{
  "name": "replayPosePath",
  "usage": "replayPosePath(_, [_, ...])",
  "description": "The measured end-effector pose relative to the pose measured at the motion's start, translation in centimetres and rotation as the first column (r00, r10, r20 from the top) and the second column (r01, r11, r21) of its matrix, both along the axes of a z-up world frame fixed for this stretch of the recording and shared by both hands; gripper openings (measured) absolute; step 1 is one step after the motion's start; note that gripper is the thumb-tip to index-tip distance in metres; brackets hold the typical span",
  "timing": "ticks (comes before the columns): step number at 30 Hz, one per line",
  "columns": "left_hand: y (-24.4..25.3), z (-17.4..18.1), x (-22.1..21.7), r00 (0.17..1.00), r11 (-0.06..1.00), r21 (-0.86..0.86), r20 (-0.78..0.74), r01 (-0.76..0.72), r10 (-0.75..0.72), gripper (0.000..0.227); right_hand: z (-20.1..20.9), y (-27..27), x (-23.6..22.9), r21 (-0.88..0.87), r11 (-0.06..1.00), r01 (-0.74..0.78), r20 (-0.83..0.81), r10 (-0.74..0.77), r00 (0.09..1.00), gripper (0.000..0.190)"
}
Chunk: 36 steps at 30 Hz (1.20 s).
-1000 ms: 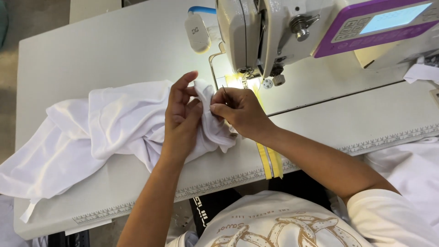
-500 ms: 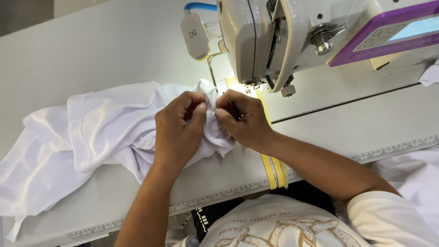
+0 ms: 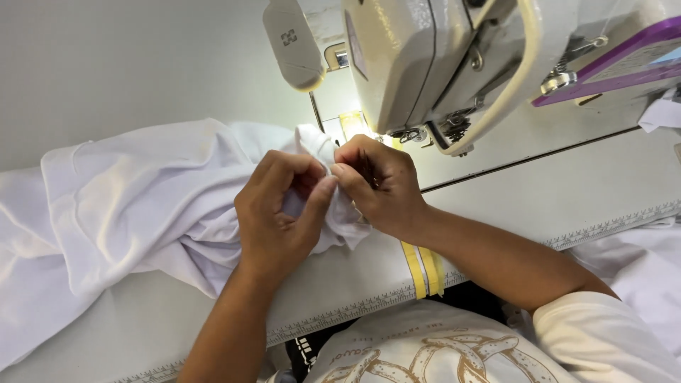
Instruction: Trimming loose threads from a white garment using thread snips at a sewing workstation
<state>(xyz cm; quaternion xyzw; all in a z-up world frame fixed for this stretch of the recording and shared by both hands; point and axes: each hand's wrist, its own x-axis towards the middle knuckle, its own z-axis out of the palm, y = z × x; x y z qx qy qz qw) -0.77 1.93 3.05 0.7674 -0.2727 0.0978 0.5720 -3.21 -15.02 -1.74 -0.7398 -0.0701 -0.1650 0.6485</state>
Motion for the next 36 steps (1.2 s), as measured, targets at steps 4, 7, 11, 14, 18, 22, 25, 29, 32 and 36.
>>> replayPosePath(4, [0.1,-0.2,0.1,0.998,0.999,-0.048,-0.056,-0.014,0.011,0.013,1.3,0.4,-0.6,-0.031,0.999,-0.009,0.085,0.012,0.996,0.013])
replayPosePath(7, [0.3,-0.4,0.1,0.988,0.998,-0.056,-0.153,0.000,-0.009,0.011,1.6,0.5,-0.7,-0.017,1.000,0.006,0.097,-0.004,0.995,0.013])
replayPosePath(11, [0.6,-0.5,0.0,0.984,1.000,-0.008,-0.176,0.010,-0.012,0.008,1.3,0.5,-0.7,-0.045,0.999,-0.001,0.134,0.007,0.991,0.011])
replayPosePath(14, [0.5,-0.8,0.0,0.990,0.999,-0.044,-0.140,-0.022,0.016,0.009,1.6,0.5,-0.8,-0.025,1.000,-0.014,0.108,0.017,0.994,0.012])
replayPosePath(18, [0.3,-0.7,-0.2,0.994,0.993,-0.103,-0.099,-0.064,0.053,0.009,1.3,0.5,-0.8,0.053,0.998,-0.019,0.021,0.018,1.000,0.014])
replayPosePath(22, [0.1,-0.9,-0.2,0.996,0.994,-0.088,-0.069,-0.058,0.052,0.010,0.8,0.1,-0.6,0.064,0.998,-0.017,-0.040,0.020,0.999,0.015])
replayPosePath(25, [-0.1,-0.8,-0.3,0.999,0.998,-0.048,-0.007,-0.050,0.050,0.010,0.8,0.0,-0.7,0.073,0.997,-0.038,-0.106,0.046,0.993,0.011])
replayPosePath(29, [0.0,-0.5,-0.2,0.999,0.998,-0.064,-0.031,-0.016,0.014,0.007,1.2,-0.3,-0.8,0.004,0.999,-0.040,-0.066,0.040,0.997,0.012])
replayPosePath(32, [0.1,-0.8,-0.2,0.999,0.999,-0.053,-0.042,-0.007,0.005,0.006,1.6,-0.2,-1.0,-0.078,0.997,-0.022,-0.016,0.021,1.000,0.012])
replayPosePath(36, [0.2,-0.9,-0.2,1.000,1.000,-0.003,-0.016,-0.013,0.013,0.008,1.6,0.0,-0.9,-0.164,0.986,-0.020,0.078,0.033,0.996,0.010])
